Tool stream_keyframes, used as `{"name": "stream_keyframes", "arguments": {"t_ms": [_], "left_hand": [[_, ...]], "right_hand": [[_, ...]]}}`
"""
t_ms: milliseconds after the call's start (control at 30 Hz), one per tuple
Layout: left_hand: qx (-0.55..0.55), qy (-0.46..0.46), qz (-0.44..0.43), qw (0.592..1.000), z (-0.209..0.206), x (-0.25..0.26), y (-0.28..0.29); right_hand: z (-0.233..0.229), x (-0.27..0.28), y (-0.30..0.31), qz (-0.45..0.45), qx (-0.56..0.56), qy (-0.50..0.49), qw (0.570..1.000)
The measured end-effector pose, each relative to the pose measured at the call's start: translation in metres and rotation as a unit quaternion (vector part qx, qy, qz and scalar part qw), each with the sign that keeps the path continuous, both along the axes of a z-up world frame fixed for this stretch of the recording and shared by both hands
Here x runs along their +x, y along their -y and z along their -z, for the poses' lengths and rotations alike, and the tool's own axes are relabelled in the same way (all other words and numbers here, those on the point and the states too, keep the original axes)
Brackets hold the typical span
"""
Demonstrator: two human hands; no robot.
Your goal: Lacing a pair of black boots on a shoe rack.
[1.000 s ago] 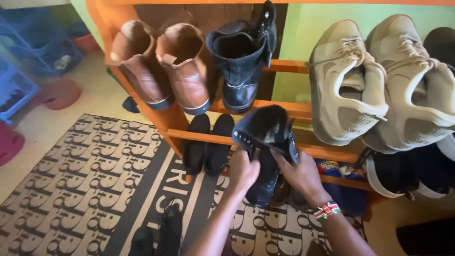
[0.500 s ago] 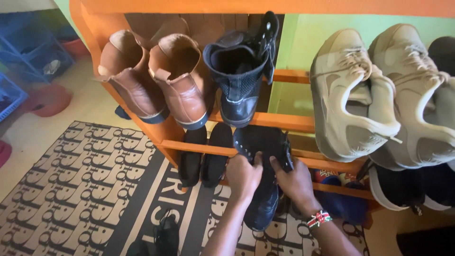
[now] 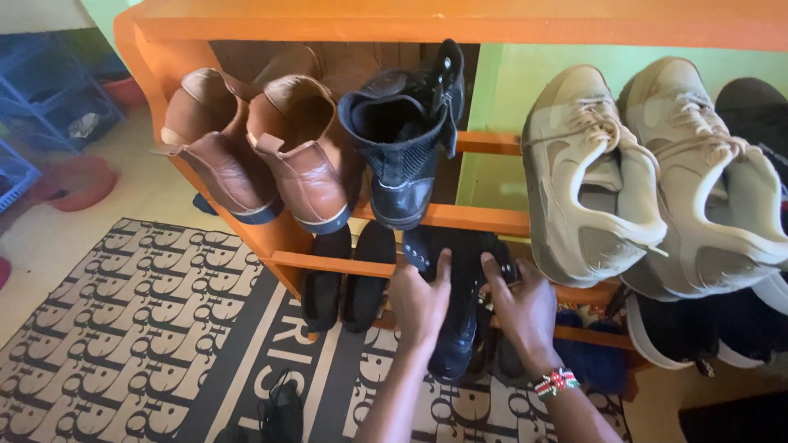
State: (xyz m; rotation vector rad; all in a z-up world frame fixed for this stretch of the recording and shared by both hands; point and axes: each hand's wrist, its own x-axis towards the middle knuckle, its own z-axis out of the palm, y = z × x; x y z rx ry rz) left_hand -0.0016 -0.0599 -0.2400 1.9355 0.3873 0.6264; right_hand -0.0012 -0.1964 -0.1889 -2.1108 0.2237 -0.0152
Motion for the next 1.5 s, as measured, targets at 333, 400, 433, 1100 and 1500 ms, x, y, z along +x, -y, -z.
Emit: {"name": "stream_keyframes", "arguments": {"t_ms": [333, 400, 433, 1100, 1500], "left_hand": [[-0.035, 0.118, -0.048, 0.991, 0.062, 0.039, -0.003], [-0.07, 0.15, -0.058, 0.984, 0.055, 0.049, -0.001], [-0.071, 0.151, -0.059, 0.984, 0.055, 0.055, -0.002], [0.065, -0.099, 0.068, 0.991, 0.012, 0.024, -0.03], [0.116, -0.201, 0.108, 0.967, 0.039, 0.029, -0.033]], "right_hand": [[0.063, 0.009, -0.008, -0.083, 0.16, 0.192, 0.965], [0.082, 0.014, -0.008, -0.129, 0.245, 0.156, 0.948], [0.08, 0.013, -0.011, -0.13, 0.244, 0.157, 0.948], [0.09, 0.029, -0.042, -0.232, -0.238, 0.285, 0.899], [0.04, 0.021, 0.009, -0.117, -0.319, -0.099, 0.935]]}}
